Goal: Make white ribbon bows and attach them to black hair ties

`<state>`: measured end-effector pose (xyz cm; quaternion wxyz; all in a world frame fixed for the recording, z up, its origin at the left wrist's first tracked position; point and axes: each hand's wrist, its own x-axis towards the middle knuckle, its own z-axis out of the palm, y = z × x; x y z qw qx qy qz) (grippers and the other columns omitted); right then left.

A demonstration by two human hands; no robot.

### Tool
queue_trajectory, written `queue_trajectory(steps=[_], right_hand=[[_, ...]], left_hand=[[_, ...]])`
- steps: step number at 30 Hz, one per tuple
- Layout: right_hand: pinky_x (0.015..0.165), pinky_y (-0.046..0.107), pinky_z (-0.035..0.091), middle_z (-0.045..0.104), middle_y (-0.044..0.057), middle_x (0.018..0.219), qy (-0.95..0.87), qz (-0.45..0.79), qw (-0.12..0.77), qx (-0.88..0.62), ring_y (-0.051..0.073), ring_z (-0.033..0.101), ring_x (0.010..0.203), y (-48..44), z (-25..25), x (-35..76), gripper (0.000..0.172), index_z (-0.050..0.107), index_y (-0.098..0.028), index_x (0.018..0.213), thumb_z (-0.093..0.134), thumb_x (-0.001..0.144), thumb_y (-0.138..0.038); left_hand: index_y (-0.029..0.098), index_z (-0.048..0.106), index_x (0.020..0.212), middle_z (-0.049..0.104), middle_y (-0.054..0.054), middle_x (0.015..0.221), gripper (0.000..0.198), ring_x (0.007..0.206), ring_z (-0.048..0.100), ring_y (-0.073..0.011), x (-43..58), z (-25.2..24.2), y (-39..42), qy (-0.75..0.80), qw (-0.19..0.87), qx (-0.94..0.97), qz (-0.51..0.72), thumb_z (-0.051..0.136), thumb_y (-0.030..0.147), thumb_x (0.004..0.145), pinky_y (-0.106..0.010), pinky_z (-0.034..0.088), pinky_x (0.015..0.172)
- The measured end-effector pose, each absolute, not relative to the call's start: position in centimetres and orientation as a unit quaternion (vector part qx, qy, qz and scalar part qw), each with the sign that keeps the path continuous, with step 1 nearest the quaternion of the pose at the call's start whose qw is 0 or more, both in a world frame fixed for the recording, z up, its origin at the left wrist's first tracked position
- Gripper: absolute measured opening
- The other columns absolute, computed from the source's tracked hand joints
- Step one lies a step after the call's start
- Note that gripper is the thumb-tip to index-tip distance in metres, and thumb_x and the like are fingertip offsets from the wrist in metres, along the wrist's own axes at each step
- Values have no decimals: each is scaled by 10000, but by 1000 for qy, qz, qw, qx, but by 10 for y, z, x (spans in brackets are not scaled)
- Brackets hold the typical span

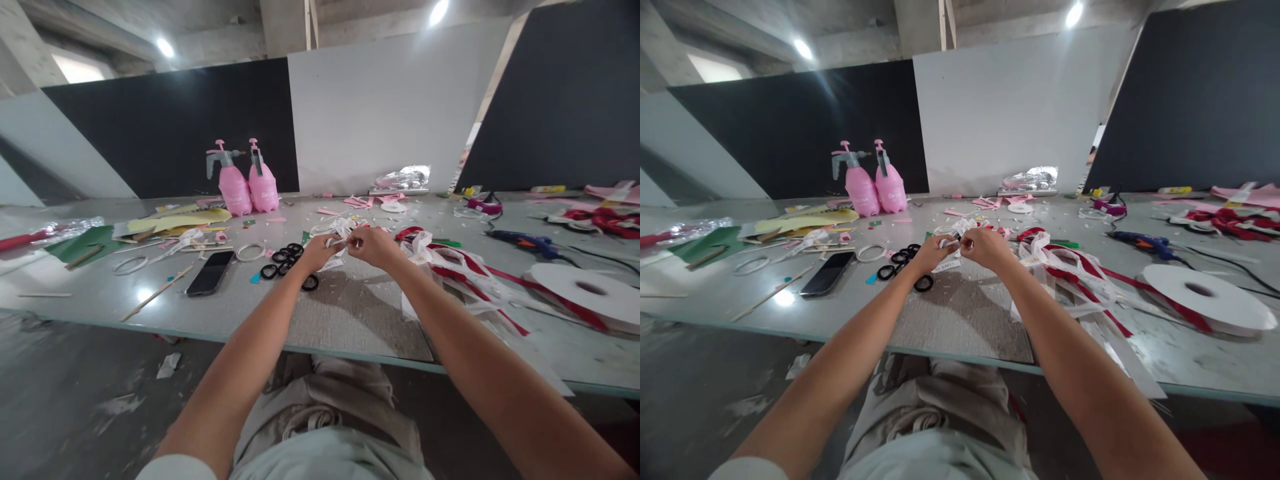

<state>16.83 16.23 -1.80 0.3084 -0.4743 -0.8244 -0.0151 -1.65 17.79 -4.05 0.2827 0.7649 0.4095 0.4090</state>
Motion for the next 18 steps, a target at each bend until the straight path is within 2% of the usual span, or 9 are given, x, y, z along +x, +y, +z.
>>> queue_trajectory(steps=[11,18], right_hand=[[571,242,315,704,32,772,-812,-9,299,-501,159,589,686,161,-19,165,127,676,-210,767,581,693,-250],[553,254,268,689,34,825,-807,-48,289,-512,161,564,700,160,-14,159,112,647,-214,757,560,724,-277]], left_hand=[[144,710,873,531,18,662,312,608,419,-102,-16,-42,179,393,297,778,389,600,421,783,-214,323,588],[161,704,908,541,23,662,321,609,433,-110,-14,-41,180,402,253,788,392,562,433,815,-222,326,601]])
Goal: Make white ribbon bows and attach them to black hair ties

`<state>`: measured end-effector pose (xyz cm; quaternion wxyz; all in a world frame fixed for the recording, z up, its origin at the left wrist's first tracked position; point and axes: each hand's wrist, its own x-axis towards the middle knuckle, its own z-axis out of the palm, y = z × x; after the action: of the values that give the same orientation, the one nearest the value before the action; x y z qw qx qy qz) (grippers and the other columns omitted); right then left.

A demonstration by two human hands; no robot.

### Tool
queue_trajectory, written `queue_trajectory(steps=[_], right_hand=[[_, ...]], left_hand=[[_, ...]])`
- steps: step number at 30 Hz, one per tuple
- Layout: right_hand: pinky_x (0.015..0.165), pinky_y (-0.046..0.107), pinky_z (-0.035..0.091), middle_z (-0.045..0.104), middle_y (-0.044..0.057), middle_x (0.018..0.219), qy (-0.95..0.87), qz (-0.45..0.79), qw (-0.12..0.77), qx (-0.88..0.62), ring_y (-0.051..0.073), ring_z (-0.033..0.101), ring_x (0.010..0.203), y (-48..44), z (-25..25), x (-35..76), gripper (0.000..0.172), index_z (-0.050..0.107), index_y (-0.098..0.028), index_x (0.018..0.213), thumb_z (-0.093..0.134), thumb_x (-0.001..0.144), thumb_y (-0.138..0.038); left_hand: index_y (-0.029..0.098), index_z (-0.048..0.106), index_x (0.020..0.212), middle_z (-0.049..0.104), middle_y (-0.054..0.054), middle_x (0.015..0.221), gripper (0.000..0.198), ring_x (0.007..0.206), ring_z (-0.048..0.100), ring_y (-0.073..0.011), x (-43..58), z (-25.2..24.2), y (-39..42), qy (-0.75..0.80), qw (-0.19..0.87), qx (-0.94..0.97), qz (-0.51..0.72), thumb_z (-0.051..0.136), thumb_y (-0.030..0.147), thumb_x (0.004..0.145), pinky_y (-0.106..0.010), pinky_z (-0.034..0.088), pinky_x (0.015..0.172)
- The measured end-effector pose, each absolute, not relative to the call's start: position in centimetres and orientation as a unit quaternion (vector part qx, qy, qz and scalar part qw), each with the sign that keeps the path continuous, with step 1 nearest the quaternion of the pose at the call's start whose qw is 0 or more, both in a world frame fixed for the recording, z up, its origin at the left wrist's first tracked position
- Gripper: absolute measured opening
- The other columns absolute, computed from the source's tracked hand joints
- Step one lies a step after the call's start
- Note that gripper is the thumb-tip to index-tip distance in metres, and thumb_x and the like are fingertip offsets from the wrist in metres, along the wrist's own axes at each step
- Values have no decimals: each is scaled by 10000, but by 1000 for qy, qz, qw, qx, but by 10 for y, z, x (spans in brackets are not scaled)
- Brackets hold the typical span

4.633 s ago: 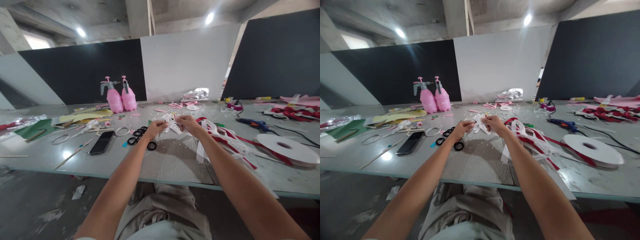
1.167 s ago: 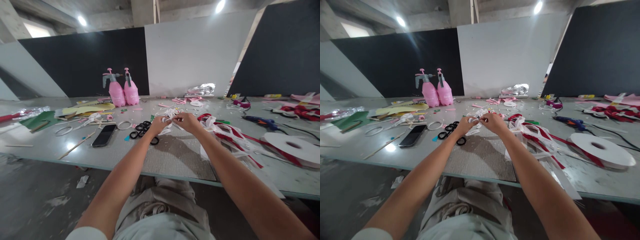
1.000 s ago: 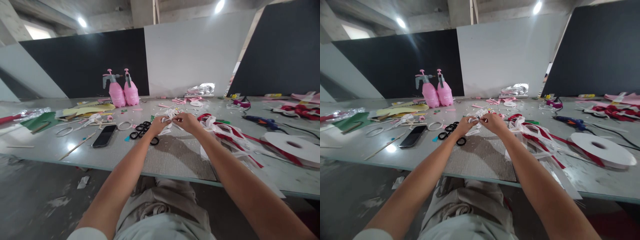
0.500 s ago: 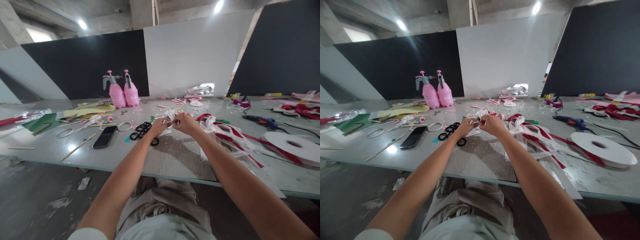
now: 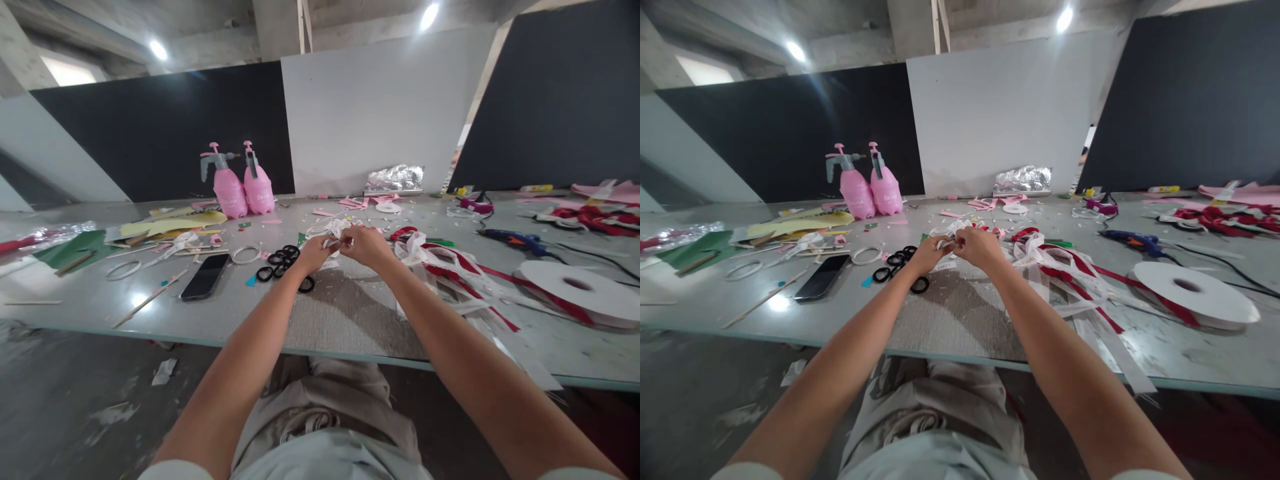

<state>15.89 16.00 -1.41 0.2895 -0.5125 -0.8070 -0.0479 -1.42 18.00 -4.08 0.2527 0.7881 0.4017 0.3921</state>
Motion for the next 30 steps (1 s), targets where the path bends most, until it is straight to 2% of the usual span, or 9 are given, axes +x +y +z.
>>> queue_trajectory(steps=[4,8,11,13,17,20,26,30], right_hand=[[569,256,286,681,48,796,-771,-58,331,-541,164,548,685,175,-17,189,104,647,-193,749,563,708,-237],[569,259,307,640,41,673,-712,-19,390,-583,155,517,614,189,-21,222,154,631,-174,719,507,767,-253],[586,261,334,626,41,658,-720,-7,432,-543,150,519,611,186,-19,217,217,634,-165,733,472,824,-277],[613,256,366,652,39,717,-748,10,450,-487,145,543,635,179,-17,202,202,659,-168,813,507,828,-300],[651,246,412,681,44,832,-801,55,441,-401,139,579,687,167,-15,176,215,690,-187,923,575,822,-337],[656,252,415,680,52,857,-816,50,416,-399,146,577,697,166,-18,170,246,706,-200,939,608,819,-391],[651,256,392,685,55,822,-807,38,407,-426,152,578,693,171,-22,174,215,711,-184,831,587,843,-360],[635,255,385,679,48,783,-802,42,409,-433,151,578,671,170,-22,174,211,696,-172,829,581,844,-347]], left_hand=[[154,686,884,573,6,717,303,667,472,-125,-17,-42,180,401,246,792,388,589,428,797,-229,360,646],[143,662,895,514,21,661,313,626,432,-111,-19,-42,180,422,239,769,418,592,430,795,-223,353,629],[136,652,876,488,26,628,318,613,420,-108,-18,-41,181,416,250,758,436,601,436,785,-221,352,626],[139,648,869,468,32,601,320,592,405,-106,-18,-41,181,412,258,754,442,598,443,786,-221,343,612],[150,629,842,382,56,537,327,516,324,-88,-17,-41,180,398,293,750,439,568,470,809,-220,278,537],[149,638,861,362,61,526,337,504,307,-83,-18,-41,179,384,309,753,436,568,475,813,-220,256,521],[126,676,937,460,40,564,317,564,398,-96,-18,-40,179,384,288,760,438,566,400,822,-215,333,584],[121,679,925,522,21,606,301,618,460,-108,-18,-41,179,378,279,766,439,581,380,808,-215,373,623]])
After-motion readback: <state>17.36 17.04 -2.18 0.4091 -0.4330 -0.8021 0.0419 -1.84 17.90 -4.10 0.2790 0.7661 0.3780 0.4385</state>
